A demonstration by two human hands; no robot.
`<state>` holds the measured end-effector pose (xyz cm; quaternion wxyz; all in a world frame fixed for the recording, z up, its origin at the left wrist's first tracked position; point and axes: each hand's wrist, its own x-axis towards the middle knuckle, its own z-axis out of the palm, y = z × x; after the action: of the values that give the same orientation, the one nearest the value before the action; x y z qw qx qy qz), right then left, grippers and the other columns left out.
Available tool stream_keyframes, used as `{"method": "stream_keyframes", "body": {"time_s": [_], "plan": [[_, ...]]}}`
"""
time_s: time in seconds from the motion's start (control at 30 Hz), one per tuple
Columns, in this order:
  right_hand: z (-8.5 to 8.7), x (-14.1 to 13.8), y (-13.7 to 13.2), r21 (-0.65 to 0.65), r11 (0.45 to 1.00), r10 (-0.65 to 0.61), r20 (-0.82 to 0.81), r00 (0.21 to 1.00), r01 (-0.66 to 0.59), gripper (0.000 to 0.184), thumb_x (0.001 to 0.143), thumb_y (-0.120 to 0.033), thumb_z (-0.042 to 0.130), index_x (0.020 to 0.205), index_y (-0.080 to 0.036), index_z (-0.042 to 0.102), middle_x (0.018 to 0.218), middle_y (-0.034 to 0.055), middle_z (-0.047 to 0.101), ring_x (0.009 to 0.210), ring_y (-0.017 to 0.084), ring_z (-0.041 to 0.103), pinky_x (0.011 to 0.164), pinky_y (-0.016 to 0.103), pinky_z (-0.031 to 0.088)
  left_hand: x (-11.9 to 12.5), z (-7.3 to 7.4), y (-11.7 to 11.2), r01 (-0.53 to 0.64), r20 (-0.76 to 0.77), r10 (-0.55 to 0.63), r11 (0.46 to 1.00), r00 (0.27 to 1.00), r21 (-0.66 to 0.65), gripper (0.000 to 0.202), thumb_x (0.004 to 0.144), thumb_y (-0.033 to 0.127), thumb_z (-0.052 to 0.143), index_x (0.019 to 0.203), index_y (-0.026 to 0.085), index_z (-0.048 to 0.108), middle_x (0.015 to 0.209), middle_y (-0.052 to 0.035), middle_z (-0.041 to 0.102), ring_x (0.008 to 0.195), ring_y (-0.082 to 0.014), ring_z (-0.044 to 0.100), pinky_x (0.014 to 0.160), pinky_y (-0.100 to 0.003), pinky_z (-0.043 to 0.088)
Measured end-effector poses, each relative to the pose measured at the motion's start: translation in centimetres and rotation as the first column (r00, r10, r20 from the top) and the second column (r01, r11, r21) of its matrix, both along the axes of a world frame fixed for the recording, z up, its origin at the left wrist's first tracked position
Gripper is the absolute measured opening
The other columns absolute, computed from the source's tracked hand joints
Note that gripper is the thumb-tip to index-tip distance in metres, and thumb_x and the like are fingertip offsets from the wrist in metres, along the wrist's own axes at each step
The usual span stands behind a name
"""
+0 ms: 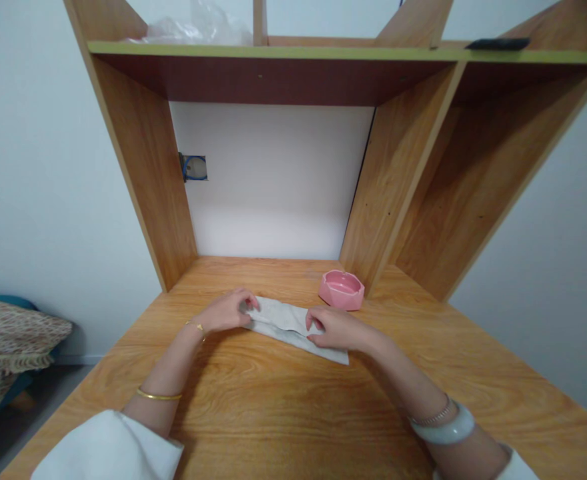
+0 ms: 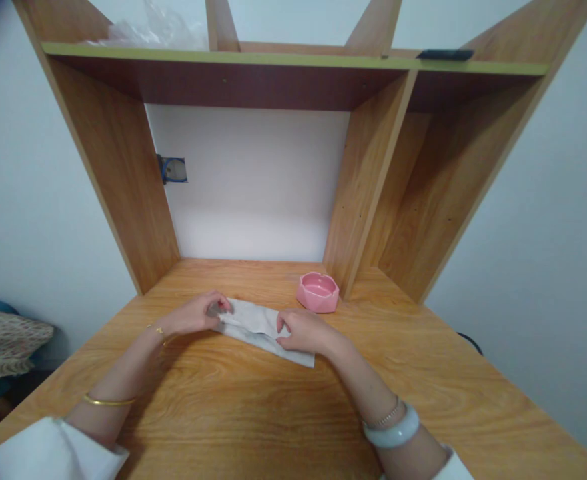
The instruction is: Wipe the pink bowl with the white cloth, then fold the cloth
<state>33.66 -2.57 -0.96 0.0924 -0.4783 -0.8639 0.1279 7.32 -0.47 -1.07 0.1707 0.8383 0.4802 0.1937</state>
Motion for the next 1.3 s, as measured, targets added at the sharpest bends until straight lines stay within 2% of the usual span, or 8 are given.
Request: {"method": "stream_keyframes", "body": {"time_s": [0.27,0.47,0.6,0.73,0.87,1.0,1.13,1.3], "plan": [[0.1,-0.3,0.1,-0.088,0.996,0.000,-0.181,0.983,-0.016,0.009,0.063,-0.012,0.050,0.067,-0.016,0.057,0.061,-0.0006,0.055,0.054,0.010,0.045,0.047,0.019,0.030,-0.2,0.2,-0.1,-0.101,-0.143,0.114,0.991,0.983,0.091,0.019,0.063,0.016,0.047,0.078,0.020,0.058,0.081,-0.0012,0.055,0.068,-0.0144,0.052,0.058,-0.022,0.036],[-0.4,-0.7,0.0,-0.239,0.964,0.060,-0.219,0.974,-0.113,0.014,0.069,-0.029,0.055,0.071,-0.016,0.059,0.058,-0.0024,0.054,0.050,0.008,0.043,0.043,0.019,0.027,-0.5,0.6,-0.3,-0.147,-0.190,0.163,0.985,0.968,0.092,0.015,0.065,0.018,0.045,0.068,0.020,0.060,0.077,-0.0010,0.057,0.065,-0.0145,0.052,0.055,-0.023,0.033],[-0.1,0.4,0.7,-0.099,0.994,-0.067,-0.159,0.985,0.051,0.022,0.075,-0.036,0.051,0.070,-0.015,0.056,0.063,0.0013,0.057,0.054,0.010,0.046,0.046,0.020,0.028,0.0,0.8,-0.6,-0.169,-0.165,0.186,0.980,0.969,0.107,0.017,0.067,0.018,0.043,0.068,0.021,0.060,0.074,-0.0005,0.060,0.064,-0.0153,0.053,0.055,-0.023,0.032],[0.9,2.5,1.1,0.022,0.963,-0.268,0.032,0.963,0.267,0.019,0.072,-0.036,0.054,0.069,-0.017,0.054,0.070,0.0054,0.060,0.061,0.014,0.051,0.049,0.023,0.028,1.3,0.8,-1.1,-0.090,-0.092,0.103,0.987,0.990,0.136,0.023,0.069,0.018,0.042,0.077,0.022,0.062,0.073,0.0009,0.061,0.064,-0.0148,0.053,0.057,-0.023,0.033],[1.3,3.7,1.0,-0.064,0.926,-0.361,0.132,0.923,0.371,0.022,0.065,-0.038,0.060,0.064,-0.018,0.053,0.067,0.0068,0.058,0.060,0.017,0.051,0.048,0.024,0.027,2.8,0.3,-1.6,-0.005,-0.088,0.017,0.991,0.996,0.137,0.025,0.067,0.017,0.043,0.080,0.024,0.063,0.074,0.0013,0.062,0.067,-0.0155,0.055,0.059,-0.022,0.034],[1.3,4.0,1.2,-0.220,0.923,-0.317,0.028,0.948,0.315,0.008,0.062,-0.022,0.057,0.060,-0.018,0.051,0.061,0.0021,0.056,0.056,0.014,0.050,0.047,0.022,0.028,3.4,-0.2,-1.8,0.033,-0.130,-0.015,0.991,0.991,0.133,0.028,0.066,0.013,0.043,0.079,0.025,0.064,0.076,0.0009,0.063,0.071,-0.0171,0.055,0.062,-0.024,0.036],[1.8,4.0,1.5,-0.277,0.923,-0.303,-0.099,0.948,0.266,0.009,0.065,-0.022,0.050,0.059,-0.018,0.045,0.055,-0.0010,0.052,0.052,0.010,0.048,0.046,0.020,0.031,3.6,-0.4,-1.7,0.081,-0.097,-0.066,0.984,0.993,0.160,0.033,0.068,0.011,0.040,0.086,0.025,0.064,0.074,-0.0004,0.062,0.075,-0.0179,0.054,0.067,-0.026,0.037],[2.8,3.4,1.2,-0.431,0.889,-0.373,-0.480,0.794,0.157,0.020,0.068,-0.033,0.042,0.055,-0.019,0.043,0.046,-0.0036,0.044,0.040,0.008,0.041,0.039,0.020,0.029,5.4,-0.8,-2.6,0.266,-0.071,-0.259,0.955,0.963,0.128,0.041,0.064,0.005,0.039,0.091,0.024,0.064,0.088,-0.0024,0.061,0.087,-0.0190,0.050,0.080,-0.029,0.035]]}}
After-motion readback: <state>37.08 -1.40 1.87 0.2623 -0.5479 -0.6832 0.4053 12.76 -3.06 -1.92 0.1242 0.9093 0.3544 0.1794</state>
